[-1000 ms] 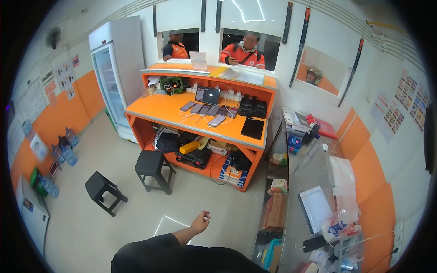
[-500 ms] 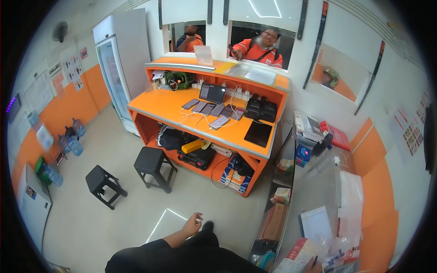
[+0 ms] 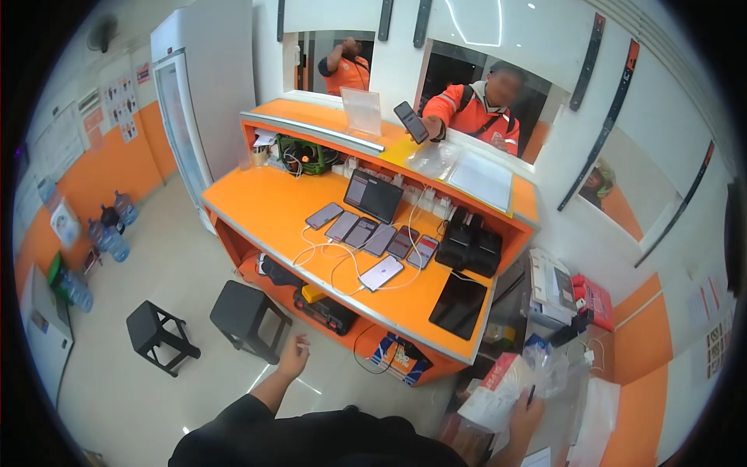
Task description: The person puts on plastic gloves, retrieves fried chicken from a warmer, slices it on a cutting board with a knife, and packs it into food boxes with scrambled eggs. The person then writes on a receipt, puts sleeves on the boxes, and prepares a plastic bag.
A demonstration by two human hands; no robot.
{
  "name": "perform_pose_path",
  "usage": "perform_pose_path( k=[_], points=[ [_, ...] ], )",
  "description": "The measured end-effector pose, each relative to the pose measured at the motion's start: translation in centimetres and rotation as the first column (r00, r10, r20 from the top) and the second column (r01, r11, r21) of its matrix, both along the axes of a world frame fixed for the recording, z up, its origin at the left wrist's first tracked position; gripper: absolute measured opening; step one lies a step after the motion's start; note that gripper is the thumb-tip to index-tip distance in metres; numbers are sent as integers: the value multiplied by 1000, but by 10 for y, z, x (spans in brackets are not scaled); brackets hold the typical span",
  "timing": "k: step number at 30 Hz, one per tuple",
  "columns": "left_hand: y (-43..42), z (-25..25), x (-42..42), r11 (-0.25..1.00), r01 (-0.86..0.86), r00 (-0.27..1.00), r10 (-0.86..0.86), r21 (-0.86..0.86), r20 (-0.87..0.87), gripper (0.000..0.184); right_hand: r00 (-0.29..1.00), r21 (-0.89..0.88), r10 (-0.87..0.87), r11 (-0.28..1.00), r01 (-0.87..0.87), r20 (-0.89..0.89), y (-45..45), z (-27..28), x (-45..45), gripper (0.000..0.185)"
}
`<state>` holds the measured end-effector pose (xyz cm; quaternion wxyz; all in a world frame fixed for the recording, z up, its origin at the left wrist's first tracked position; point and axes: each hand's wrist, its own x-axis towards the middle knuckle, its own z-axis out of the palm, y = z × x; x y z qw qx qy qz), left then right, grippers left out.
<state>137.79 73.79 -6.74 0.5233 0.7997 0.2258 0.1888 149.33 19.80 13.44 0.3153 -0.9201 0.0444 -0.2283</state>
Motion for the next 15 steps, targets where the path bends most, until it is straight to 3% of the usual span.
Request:
perform_pose_path(
  k=[4, 5, 6, 10, 12, 14, 15],
  points=[
    [22, 21, 43, 994, -94, 995, 96, -57, 34, 40, 984, -9, 79, 997, -79, 161, 50, 38, 105, 37],
    [24, 23, 50, 990, -117, 992, 121, -80, 35, 41, 978, 80, 94, 991, -110, 184, 56, 47, 134, 37],
    [27, 13, 54, 987, -149, 986, 154, -63, 69, 42, 973, 165, 110, 976, -145, 204, 63, 57, 161, 36],
    [28, -19, 50, 920, -357, 933, 358, -160, -21, 46, 916, 41, 159, 982, -186, 369, 98, 119, 269, 36],
    [25, -40, 42, 909, -413, 902, 417, -61, 110, 49, 937, 136, 152, 970, -203, 314, 110, 148, 327, 37],
    [15, -31, 33, 868, -492, 870, 493, -60, -3, 50, 827, 129, 207, 940, -317, 522, 137, 173, 386, 39],
    [8, -14, 34, 843, -535, 845, 532, -57, -64, 50, 875, 117, 230, 945, -306, 427, 144, 185, 414, 39]
  ],
)
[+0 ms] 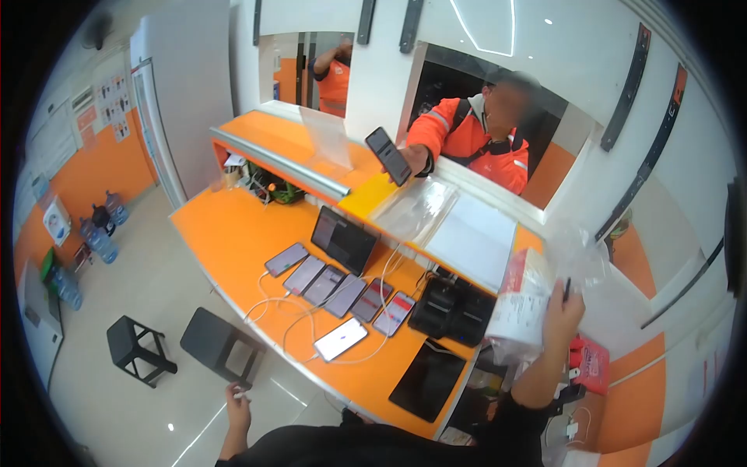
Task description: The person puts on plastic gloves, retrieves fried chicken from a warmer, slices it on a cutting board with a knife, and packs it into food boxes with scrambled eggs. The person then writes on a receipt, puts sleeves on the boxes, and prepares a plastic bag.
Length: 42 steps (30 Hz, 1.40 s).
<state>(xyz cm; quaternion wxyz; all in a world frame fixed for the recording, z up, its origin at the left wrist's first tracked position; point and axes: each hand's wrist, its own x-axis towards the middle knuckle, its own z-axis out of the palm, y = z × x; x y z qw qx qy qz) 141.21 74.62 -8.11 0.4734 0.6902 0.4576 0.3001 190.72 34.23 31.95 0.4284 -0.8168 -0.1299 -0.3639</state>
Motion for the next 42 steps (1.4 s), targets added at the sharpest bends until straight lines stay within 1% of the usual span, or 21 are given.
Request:
perform_pose_path(
  k=[7, 9, 13, 15, 17, 18, 20, 21, 23, 24, 25, 26, 27, 28, 29, 31, 33, 36, 39, 41, 42],
  points=[
    [-26, 21, -13, 979, -206, 977, 205, -11, -56, 50, 986, -321, -21, 947, -34, -166, 97, -8, 180, 41],
    [-32, 19, -25, 973, -229, 973, 229, -2, -22, 50, 909, -310, 32, 935, -175, -415, 119, -20, 209, 37],
    [-50, 21, -61, 939, -331, 943, 327, -88, -59, 54, 955, -429, -102, 903, -29, -279, 131, -8, 167, 40],
    [-49, -43, -117, 923, -377, 926, 378, -80, -10, 54, 969, -511, -160, 859, 41, -190, 141, 7, 103, 38],
    [-46, -74, -159, 898, -431, 900, 435, -84, 33, 54, 912, -383, 216, 855, -349, -349, 176, 13, 2, 33],
    [-52, -81, -178, 877, -449, 886, 462, -169, 43, 55, 708, -217, 471, 730, -647, -526, 191, 1, -44, 29],
    [-93, -40, -191, 843, -490, 843, 523, -223, 128, 59, 166, -201, 776, 52, -978, -609, 226, -47, -127, 27],
    [-100, -35, -206, 835, -509, 840, 536, -210, 92, 62, -221, -6, 633, -336, -942, -742, 246, -63, -175, 30],
    [-124, -14, -240, 845, -490, 851, 517, -214, 91, 60, -392, 90, 335, -651, -754, -857, 280, -102, -259, 30],
    [-134, 13, -253, 810, -547, 831, 556, -212, -18, 54, -472, 41, 359, -761, -648, -805, 300, -139, -290, 28],
    [-147, 41, -262, 773, -599, 801, 586, -209, -126, 48, -488, 143, 308, -711, -689, -816, 313, -150, -334, 27],
    [-164, 13, -295, 801, -592, 805, 583, -90, -108, 46, -456, 91, 329, -722, -686, -827, 324, -141, -379, 26],
    [-183, 22, -309, 693, -700, 711, 698, -172, -84, 43, -440, 112, 280, -726, -679, -853, 332, -150, -416, 26],
    [-205, -3, -333, 677, -719, 661, 736, -160, 144, 41, -518, 257, 151, -731, -632, -842, 344, -182, -439, 27],
    [-226, 14, -348, 614, -769, 627, 778, -178, -25, 39, -497, 256, 89, -772, -582, -863, 354, -195, -465, 29],
    [-269, 21, -379, 478, -860, 502, 855, -176, -130, 38, -495, 434, -175, -765, -475, -851, 357, -161, -522, 27],
    [-305, 15, -405, 331, -927, 359, 919, -179, -162, 39, -487, 438, -226, -813, -382, -844, 380, -187, -569, 26],
    [-345, -19, -431, 140, -975, 180, 954, -175, -241, 41, -258, 374, -291, -845, -382, -921, 427, -200, -651, 28],
    [-391, -83, -451, -53, -975, 55, 885, -217, -463, 46, -256, 247, -180, -933, -262, -950, 480, -232, -752, 30],
    [-415, -82, -442, -111, -942, 81, 840, -316, -536, 45, -154, 133, -122, -989, -60, -981, 522, -236, -837, 34],
    [-438, -100, -440, -39, -934, 181, 804, -354, -566, 51, -220, 8, -31, -995, 103, -975, 528, -239, -884, 35]
  ],
)
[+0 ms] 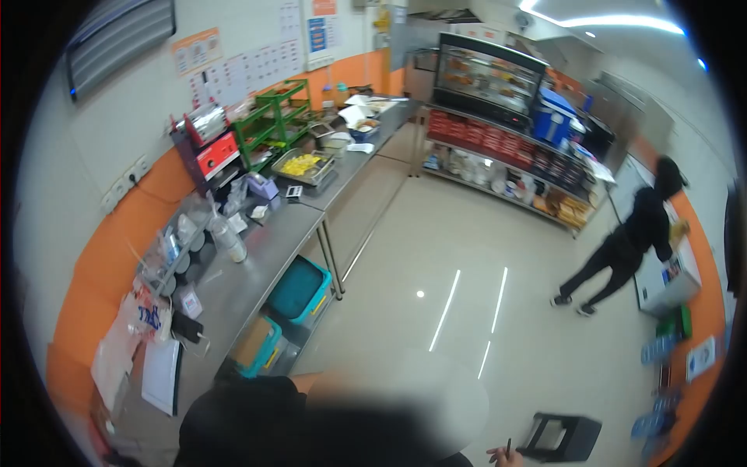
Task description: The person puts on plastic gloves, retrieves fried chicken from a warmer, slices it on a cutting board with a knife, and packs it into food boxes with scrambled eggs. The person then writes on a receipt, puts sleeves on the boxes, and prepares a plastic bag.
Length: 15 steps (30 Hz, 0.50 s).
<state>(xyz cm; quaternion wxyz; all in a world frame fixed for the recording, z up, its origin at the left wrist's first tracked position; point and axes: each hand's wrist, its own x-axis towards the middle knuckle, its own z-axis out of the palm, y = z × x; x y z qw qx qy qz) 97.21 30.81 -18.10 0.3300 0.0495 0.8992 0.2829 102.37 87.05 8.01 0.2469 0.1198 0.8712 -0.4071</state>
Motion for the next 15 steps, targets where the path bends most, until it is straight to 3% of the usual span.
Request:
perform_pose_path(
  k=[1, 2, 4, 7, 11, 12, 14, 15],
  points=[
    [-11, -14, -2, 996, 83, 996, -81, -34, 44, 58, 982, 130, 173, 978, -162, -78, 9, -2, -53, 36],
    [-16, -12, 3, 1000, 25, 986, -24, -3, 168, 57, 972, 131, 224, 968, -213, -74, 15, -7, -108, 36],
    [-18, 10, 7, 946, -314, 874, 256, 79, 413, 56, 954, 136, 271, 958, -253, -128, -1, -17, -209, 38],
    [1, 34, -12, 734, -664, 656, 480, 143, 583, 54, 889, 2, 445, 894, -447, -112, -61, 7, -343, 38],
    [23, 40, -74, 407, -887, 438, 585, 220, 682, 53, 783, -178, 616, 763, -621, -87, -169, 9, -502, 42],
    [23, 36, -95, 330, -914, 395, 598, 235, 697, 53, 763, -155, 642, 748, -646, -82, -197, 4, -537, 42],
    [12, 26, -146, 207, -934, 355, 629, 291, 692, 54, 794, -382, 601, 715, -585, -92, -255, -10, -604, 45],
    [0, 20, -173, 145, -933, 341, 655, 331, 675, 54, 792, -375, 603, 716, -589, -94, -281, -21, -633, 45]
  ],
)
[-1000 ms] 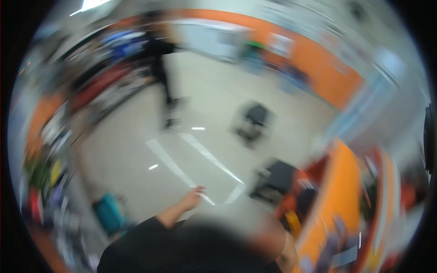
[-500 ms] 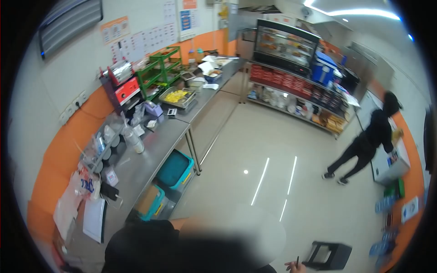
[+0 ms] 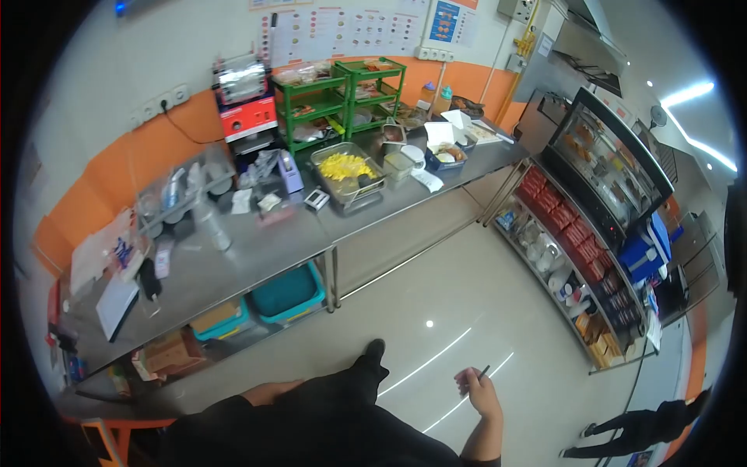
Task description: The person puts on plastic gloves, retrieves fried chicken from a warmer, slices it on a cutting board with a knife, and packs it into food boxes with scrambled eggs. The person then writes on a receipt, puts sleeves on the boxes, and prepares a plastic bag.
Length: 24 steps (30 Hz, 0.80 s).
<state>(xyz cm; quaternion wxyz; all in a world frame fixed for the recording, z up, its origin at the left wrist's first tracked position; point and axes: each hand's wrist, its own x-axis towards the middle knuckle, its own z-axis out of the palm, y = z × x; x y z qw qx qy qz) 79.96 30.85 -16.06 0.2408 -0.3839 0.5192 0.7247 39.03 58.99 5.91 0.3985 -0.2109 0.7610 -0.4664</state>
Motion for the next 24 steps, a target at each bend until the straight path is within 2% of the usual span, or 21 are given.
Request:
perform_pose_path(
  k=[2, 3, 4, 5, 6, 7, 8, 9, 10, 11, 13, 15, 16, 18, 19, 21, 23, 24],
  points=[
    [-29, -6, -63, 988, -147, 978, 140, -37, -157, 55, 990, -45, 18, 999, -25, -141, -45, -9, -61, 52],
    [-47, -1, -97, 981, -193, 969, 186, -27, -163, 55, 990, -1, 45, 999, -45, -133, -65, -3, -89, 57],
    [-64, -18, -128, 939, -292, 954, 273, 185, 121, 48, 992, 27, 52, 998, -49, -114, -80, 2, -111, 57],
    [-82, 78, -190, 971, -154, 975, 119, 185, 186, 54, 997, 47, 50, 998, -47, -66, -98, 6, -135, 59],
    [-104, 70, -225, 995, -23, 982, 4, 98, 191, 56, 999, 67, 47, 997, -46, -17, -111, 8, -157, 60],
    [-126, 49, -259, 993, 115, 972, -114, 9, 204, 58, 999, 3, 10, 1000, -11, 48, -120, 4, -181, 54],
    [-143, 43, -291, 972, 124, 990, -109, -198, 85, 60, 998, 15, 12, 1000, -13, 60, -130, 4, -204, 54],
    [-160, 36, -330, 945, 78, 993, -102, -316, -58, 58, 998, -25, 16, 1000, -14, 62, -142, 6, -229, 46],
    [-177, 35, -366, 915, -60, 982, -17, -398, -188, 52, 998, -70, 21, 997, -17, 62, -156, 7, -255, 38],
    [-192, 38, -401, 863, -208, 945, 57, -460, -322, 47, 1000, -68, 20, 998, -19, 19, -171, 8, -280, 22],
    [-219, 84, -467, 607, -478, 830, 75, -635, -553, 39, 993, -128, 60, 989, -73, -98, -211, -5, -337, 7],
    [-251, 122, -520, 367, -525, 832, 32, -768, -554, 38, 985, -180, 116, 974, -138, -128, -266, -17, -390, 3],
    [-266, 121, -546, 352, -538, 832, 77, -766, -549, 38, 972, -191, 176, 960, -203, -154, -304, -19, -412, 2],
    [-295, 116, -590, 150, -591, 807, 92, -793, -584, 41, 940, -198, 290, 925, -324, -180, -380, -33, -446, 2],
    [-307, 110, -612, 118, -603, 796, 146, -789, -587, 41, 919, -263, 354, 882, -390, -176, -421, -44, -459, 2],
    [-328, 100, -643, -57, -605, 779, 164, -794, -606, 41, 882, -320, 450, 822, -470, -140, -489, -63, -478, 2],
    [-344, 103, -667, -71, -556, 802, 215, -828, -557, 42, 787, -338, 572, 711, -616, -231, -547, -81, -489, 3],
    [-344, 103, -675, -68, -528, 815, 241, -847, -527, 44, 776, -328, 597, 706, -628, -203, -569, -85, -488, 3]
  ],
)
